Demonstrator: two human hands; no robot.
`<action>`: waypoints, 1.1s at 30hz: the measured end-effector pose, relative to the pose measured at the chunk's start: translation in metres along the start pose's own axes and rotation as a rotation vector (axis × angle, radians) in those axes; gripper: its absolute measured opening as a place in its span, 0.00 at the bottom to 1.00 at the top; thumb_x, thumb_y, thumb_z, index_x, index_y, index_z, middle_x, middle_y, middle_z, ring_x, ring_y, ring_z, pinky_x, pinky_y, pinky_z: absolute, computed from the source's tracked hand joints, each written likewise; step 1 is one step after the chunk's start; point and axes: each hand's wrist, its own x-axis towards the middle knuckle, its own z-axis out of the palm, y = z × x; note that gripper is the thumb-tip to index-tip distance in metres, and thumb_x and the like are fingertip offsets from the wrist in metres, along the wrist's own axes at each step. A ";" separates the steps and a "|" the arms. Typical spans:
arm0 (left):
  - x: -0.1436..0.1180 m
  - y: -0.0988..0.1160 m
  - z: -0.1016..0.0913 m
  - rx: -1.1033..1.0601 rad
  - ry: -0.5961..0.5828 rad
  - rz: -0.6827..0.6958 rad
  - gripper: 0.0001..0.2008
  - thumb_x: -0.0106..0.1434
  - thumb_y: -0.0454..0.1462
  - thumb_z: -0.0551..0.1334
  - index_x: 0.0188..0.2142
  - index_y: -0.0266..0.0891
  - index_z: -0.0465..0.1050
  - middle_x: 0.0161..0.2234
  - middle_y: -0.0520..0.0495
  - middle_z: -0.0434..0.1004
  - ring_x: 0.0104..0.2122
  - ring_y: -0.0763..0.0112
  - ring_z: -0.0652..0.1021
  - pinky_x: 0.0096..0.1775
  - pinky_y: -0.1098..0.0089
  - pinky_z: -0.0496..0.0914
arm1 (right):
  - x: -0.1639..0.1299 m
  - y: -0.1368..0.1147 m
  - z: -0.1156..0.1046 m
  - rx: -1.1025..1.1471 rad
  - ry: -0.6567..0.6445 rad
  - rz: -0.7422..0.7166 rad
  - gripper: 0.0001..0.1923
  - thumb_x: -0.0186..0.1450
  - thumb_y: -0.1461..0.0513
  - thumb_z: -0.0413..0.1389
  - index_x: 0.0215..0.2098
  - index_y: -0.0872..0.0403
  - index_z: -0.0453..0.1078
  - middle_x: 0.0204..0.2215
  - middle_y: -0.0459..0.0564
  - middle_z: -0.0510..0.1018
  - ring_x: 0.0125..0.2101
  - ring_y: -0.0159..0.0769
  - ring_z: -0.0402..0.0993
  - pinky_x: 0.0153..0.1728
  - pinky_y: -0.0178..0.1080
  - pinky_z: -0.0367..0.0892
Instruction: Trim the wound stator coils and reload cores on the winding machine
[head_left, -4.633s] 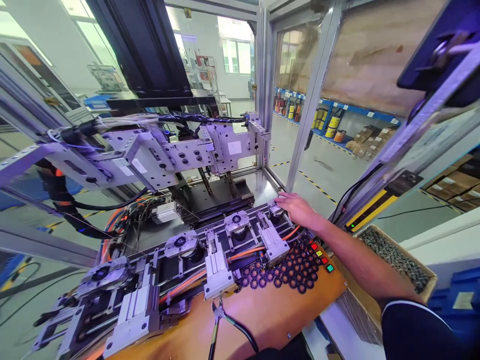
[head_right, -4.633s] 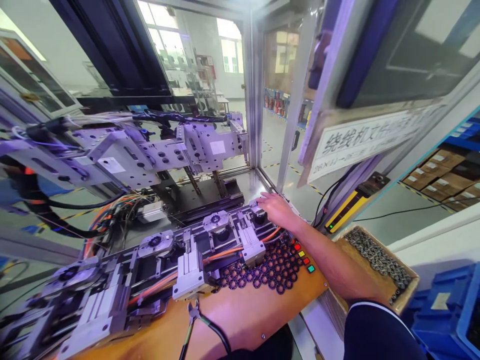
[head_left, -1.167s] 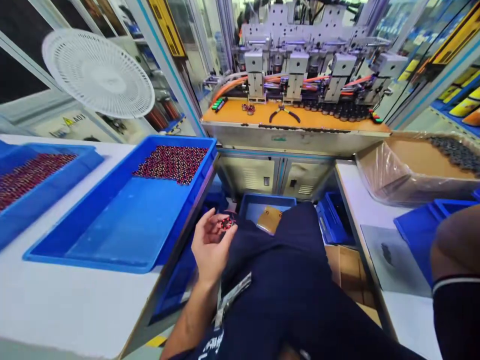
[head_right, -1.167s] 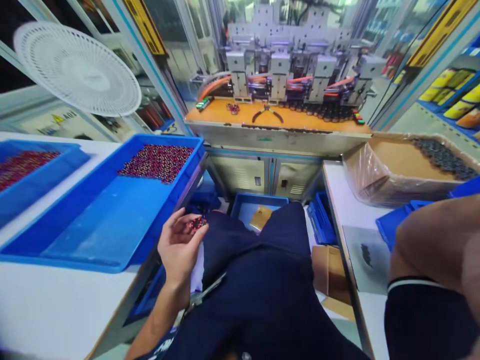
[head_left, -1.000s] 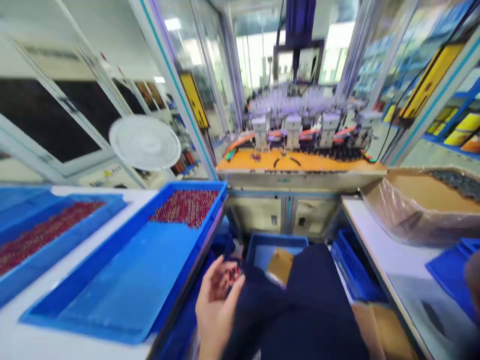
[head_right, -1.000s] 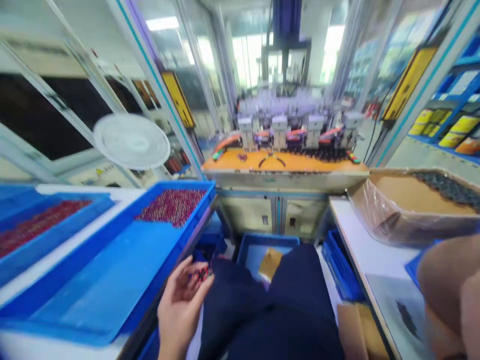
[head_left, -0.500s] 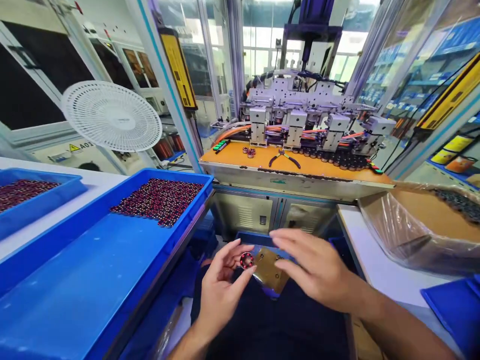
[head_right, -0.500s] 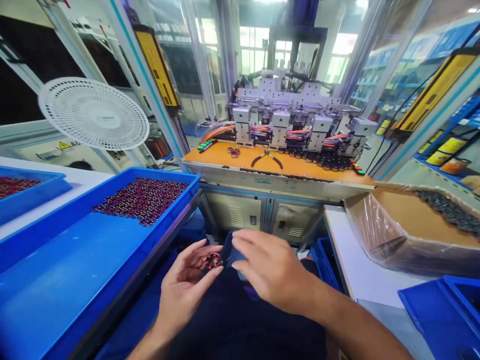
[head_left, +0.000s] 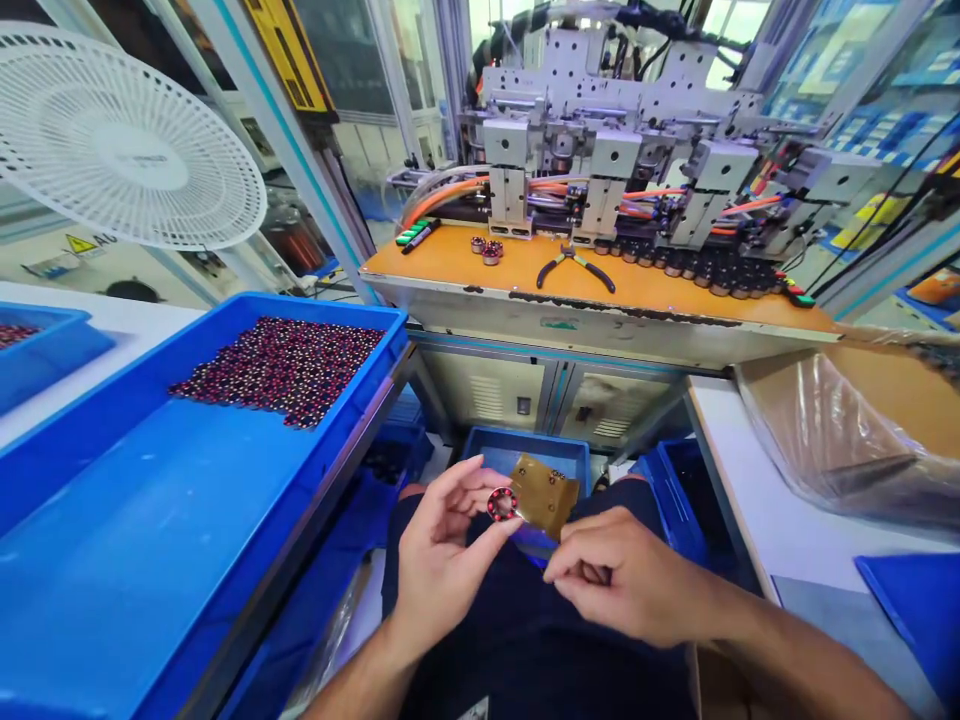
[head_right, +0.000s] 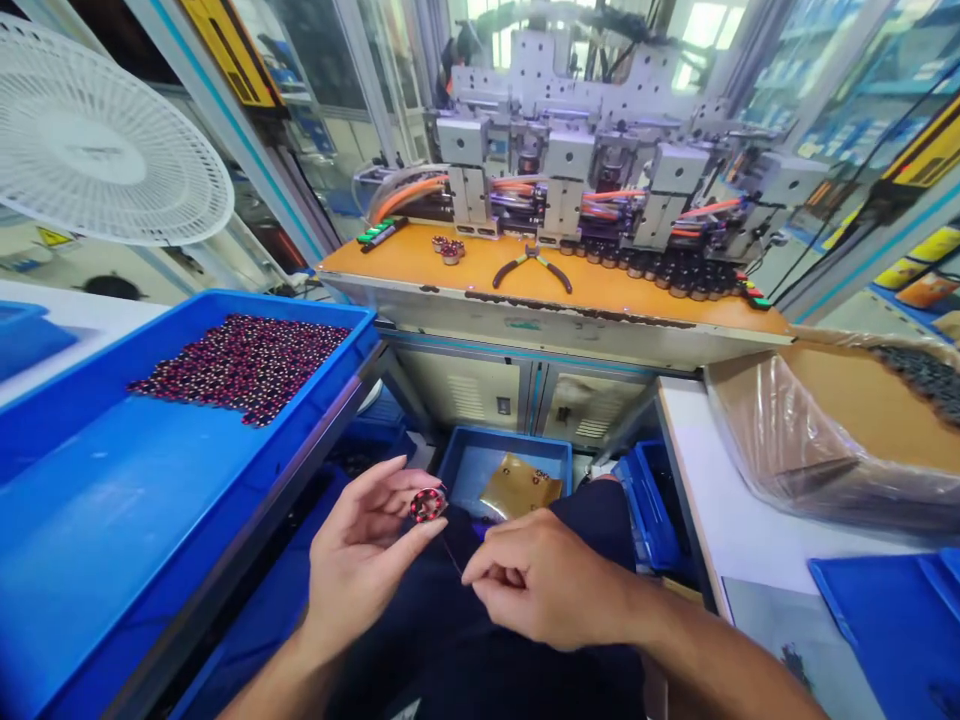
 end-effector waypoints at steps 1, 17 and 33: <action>0.000 0.000 -0.001 -0.007 -0.003 -0.009 0.26 0.53 0.29 0.71 0.51 0.41 0.71 0.38 0.47 0.84 0.35 0.68 0.84 0.37 0.69 0.81 | -0.001 0.001 0.001 0.061 -0.021 0.017 0.08 0.63 0.69 0.54 0.32 0.56 0.76 0.21 0.42 0.70 0.21 0.25 0.63 0.25 0.30 0.60; -0.019 0.002 0.000 -0.093 -0.109 0.092 0.31 0.56 0.25 0.68 0.57 0.47 0.67 0.42 0.47 0.81 0.37 0.70 0.83 0.37 0.72 0.80 | 0.009 0.005 0.040 0.770 0.404 0.359 0.11 0.61 0.59 0.61 0.25 0.55 0.67 0.21 0.42 0.70 0.24 0.27 0.65 0.28 0.32 0.62; -0.024 0.009 -0.002 -0.378 -0.279 -0.148 0.26 0.58 0.23 0.66 0.51 0.51 0.75 0.45 0.50 0.84 0.39 0.71 0.84 0.41 0.75 0.78 | -0.011 0.008 0.060 0.983 0.461 0.327 0.15 0.66 0.54 0.60 0.29 0.55 0.66 0.24 0.42 0.69 0.28 0.28 0.64 0.33 0.33 0.60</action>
